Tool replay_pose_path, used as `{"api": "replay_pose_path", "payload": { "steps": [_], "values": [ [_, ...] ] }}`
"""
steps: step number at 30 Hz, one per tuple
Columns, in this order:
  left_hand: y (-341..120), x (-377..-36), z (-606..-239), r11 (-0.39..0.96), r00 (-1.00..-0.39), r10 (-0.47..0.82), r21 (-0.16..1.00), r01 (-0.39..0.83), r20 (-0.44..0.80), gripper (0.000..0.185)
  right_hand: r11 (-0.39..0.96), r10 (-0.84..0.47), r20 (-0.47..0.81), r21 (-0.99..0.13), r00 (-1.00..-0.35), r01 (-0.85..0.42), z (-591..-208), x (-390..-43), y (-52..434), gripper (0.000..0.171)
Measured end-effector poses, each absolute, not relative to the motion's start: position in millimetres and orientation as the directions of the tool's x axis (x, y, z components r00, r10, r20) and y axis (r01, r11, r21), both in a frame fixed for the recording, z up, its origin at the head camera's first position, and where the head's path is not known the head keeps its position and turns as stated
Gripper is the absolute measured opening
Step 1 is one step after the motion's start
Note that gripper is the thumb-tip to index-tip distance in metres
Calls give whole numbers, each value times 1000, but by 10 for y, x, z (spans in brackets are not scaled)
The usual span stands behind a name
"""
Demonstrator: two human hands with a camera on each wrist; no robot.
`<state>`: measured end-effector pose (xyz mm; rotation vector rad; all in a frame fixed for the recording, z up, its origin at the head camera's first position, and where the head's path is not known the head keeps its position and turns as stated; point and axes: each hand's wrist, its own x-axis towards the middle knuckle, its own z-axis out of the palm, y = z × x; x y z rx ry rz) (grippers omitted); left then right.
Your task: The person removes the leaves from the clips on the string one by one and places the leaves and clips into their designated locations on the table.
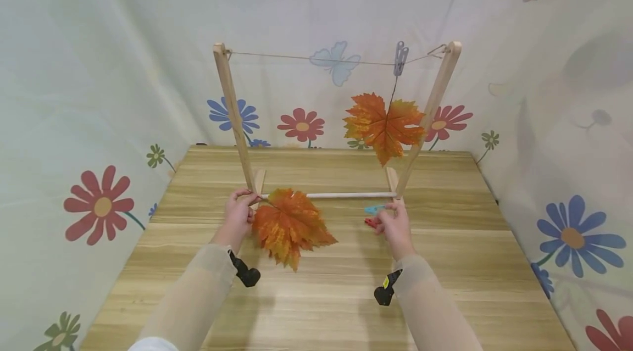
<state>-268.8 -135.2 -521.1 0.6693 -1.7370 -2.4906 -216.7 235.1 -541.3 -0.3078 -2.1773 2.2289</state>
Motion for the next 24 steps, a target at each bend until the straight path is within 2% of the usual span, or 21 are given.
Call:
{"api": "replay_pose_path", "payload": {
  "steps": [5, 10, 17, 24],
  "values": [
    [-1421, -2660, -5293, -388, -898, -262, 890, -238, -354, 24, -5, 163, -195, -981, -967, 196, -5393, -2102, 2345, 28],
    [-1468, -2632, -5353, -393, -897, -248, 885, -251, -365, 24, 9, 180, -242, -969, -953, 248, -5569, -2085, 2404, 32],
    [-1514, -2619, -5371, -377, -885, -281, 890, -255, -372, 29, 6, 168, -166, -985, -972, 170, -5879, -2085, 2501, 33],
    [-1527, -2599, -5378, -322, -878, -293, 903, -283, -380, 26, 24, 172, -222, -973, -960, 229, -5715, -1964, 2447, 39]
  ]
}}
